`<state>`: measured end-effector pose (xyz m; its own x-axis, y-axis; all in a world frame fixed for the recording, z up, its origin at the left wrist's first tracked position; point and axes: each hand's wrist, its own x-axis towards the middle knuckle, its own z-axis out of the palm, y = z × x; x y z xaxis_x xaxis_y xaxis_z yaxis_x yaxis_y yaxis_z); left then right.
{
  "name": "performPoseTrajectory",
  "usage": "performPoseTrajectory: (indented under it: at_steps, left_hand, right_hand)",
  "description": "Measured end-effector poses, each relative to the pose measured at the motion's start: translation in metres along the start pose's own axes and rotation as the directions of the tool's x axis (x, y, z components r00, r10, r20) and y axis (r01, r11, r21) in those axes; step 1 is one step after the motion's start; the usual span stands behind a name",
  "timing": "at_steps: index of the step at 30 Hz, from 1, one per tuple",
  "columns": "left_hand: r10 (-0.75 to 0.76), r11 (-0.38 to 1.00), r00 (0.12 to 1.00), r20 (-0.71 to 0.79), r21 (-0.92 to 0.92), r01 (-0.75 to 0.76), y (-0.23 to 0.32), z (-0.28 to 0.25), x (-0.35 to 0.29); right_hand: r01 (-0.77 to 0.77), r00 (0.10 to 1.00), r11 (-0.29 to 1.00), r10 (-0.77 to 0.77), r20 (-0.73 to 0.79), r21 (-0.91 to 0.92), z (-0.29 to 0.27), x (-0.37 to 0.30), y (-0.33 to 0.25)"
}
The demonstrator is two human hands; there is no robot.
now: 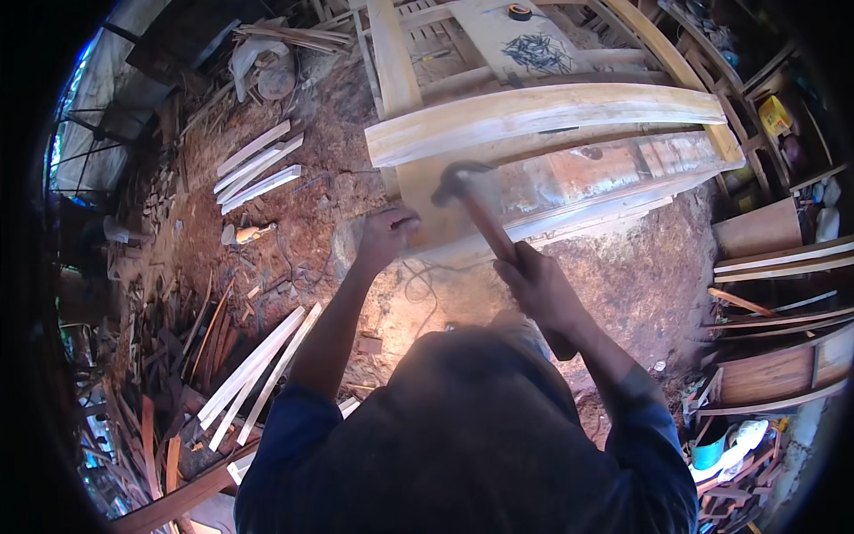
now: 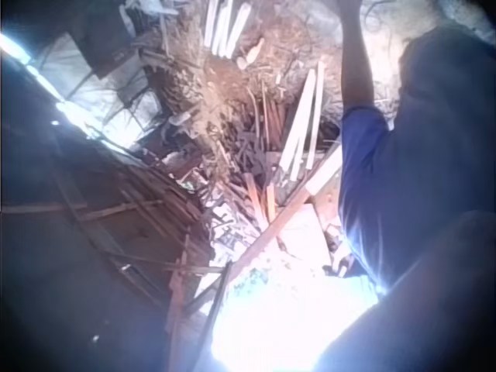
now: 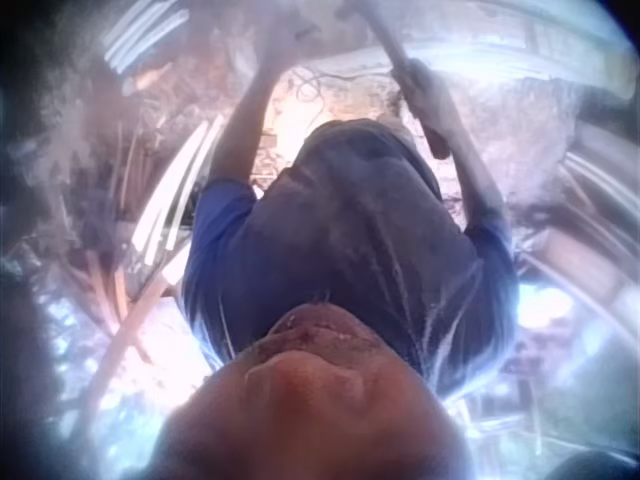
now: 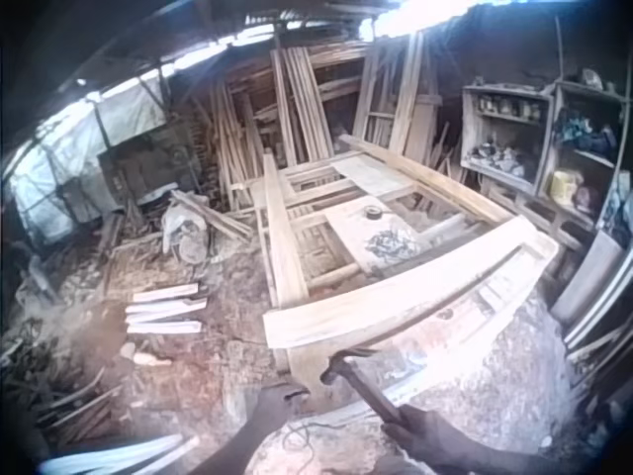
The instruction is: The person aligns wooden slats on a wooden frame and uses a hammer to secure them with nails. The person then positions a diagonal beam and nails it across the frame.
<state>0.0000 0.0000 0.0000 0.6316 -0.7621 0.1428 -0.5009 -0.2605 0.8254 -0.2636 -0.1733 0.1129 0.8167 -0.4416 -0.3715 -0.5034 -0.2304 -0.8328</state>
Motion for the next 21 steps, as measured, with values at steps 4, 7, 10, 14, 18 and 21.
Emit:
performPoseTrajectory:
  at_steps: [4, 7, 10, 14, 18, 21]
  left_hand:
    - [-0.003, 0.997, 0.994, -0.109, -0.079, -0.006, 0.002, 0.008, -0.006]
    - [-0.09, 0.98, 0.983, -0.159, -0.193, 0.058, -0.006, 0.013, -0.012]
    - [-0.05, 0.978, 0.983, -0.179, -0.21, 0.012, -0.016, 0.014, -0.015]
    - [0.082, 0.996, 0.98, -0.18, -0.032, -0.089, -0.018, 0.011, -0.018]
    - [0.058, 0.991, 0.977, -0.207, -0.107, -0.081, -0.024, 0.011, -0.023]
    - [0.081, 0.996, 0.961, -0.265, -0.023, -0.09, -0.034, 0.012, -0.027]
  right_hand:
    - [0.147, 0.989, 0.979, -0.149, -0.002, -0.14, 0.002, 0.006, -0.002]
    - [0.286, 0.957, 0.934, -0.292, 0.007, -0.212, 0.001, 0.009, -0.018]
    - [0.356, 0.928, 0.898, -0.371, -0.009, -0.26, -0.003, 0.004, -0.048]
    - [0.339, 0.934, 0.9, -0.357, -0.017, -0.273, 0.004, 0.005, -0.058]
    - [0.351, 0.934, 0.831, -0.345, 0.094, -0.431, 0.021, 0.028, -0.031]
    - [0.307, 0.951, 0.824, -0.282, 0.125, -0.476, 0.018, 0.027, -0.03]
